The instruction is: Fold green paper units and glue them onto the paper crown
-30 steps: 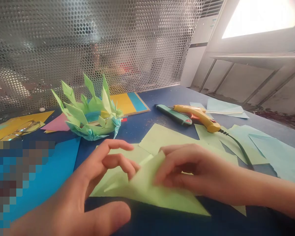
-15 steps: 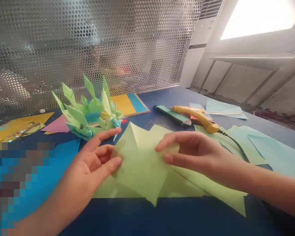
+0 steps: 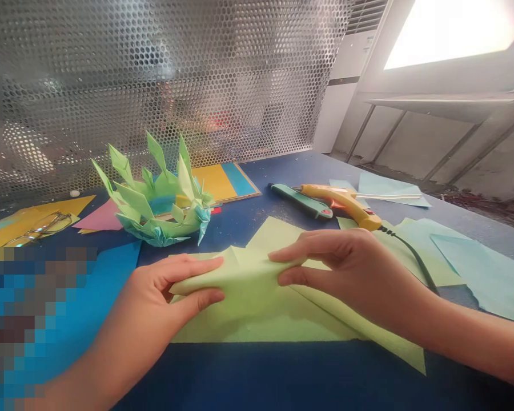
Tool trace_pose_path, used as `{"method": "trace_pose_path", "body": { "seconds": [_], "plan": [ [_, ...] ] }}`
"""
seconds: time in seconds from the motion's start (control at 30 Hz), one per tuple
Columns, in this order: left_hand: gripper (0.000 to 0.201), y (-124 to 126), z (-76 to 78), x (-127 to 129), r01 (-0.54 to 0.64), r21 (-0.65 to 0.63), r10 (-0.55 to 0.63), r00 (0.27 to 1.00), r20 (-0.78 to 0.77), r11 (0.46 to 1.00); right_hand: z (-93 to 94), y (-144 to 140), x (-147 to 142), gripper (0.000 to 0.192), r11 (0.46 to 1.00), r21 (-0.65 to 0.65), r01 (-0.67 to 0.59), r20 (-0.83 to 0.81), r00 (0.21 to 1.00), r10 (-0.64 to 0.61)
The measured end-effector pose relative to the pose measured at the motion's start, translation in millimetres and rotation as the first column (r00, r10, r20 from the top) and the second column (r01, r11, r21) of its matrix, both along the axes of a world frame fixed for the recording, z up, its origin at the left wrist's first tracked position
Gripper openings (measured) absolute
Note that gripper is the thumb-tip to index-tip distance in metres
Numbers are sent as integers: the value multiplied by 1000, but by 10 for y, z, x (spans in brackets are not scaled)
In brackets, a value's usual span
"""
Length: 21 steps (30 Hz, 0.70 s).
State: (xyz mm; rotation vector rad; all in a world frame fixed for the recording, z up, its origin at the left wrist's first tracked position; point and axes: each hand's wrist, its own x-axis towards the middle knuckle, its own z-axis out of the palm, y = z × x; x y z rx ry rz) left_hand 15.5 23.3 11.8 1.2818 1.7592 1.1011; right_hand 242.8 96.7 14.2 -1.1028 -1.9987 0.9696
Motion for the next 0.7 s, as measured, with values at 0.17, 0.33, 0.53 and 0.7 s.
{"method": "trace_pose_path", "body": {
  "seconds": [0.17, 0.33, 0.53, 0.7],
  "plan": [
    [30, -8, -9, -46, 108, 59, -104, 992, -77, 992, -4, 3, 6, 16, 989, 129, -72, -47, 996, 79],
    [38, -26, -31, -22, 83, -43, -66, 951, 304, 996, 21, -37, -7, 17, 979, -1, -204, -104, 974, 203],
    [33, -83, -77, 91, 240, -89, -184, 895, 406, 967, -6, -228, -93, 29, 935, -229, -270, -45, 963, 267],
    [35, -131, -105, 159, 191, -80, -142, 900, 413, 978, -71, -286, -197, 31, 872, -385, -302, -113, 953, 281]
  ]
}}
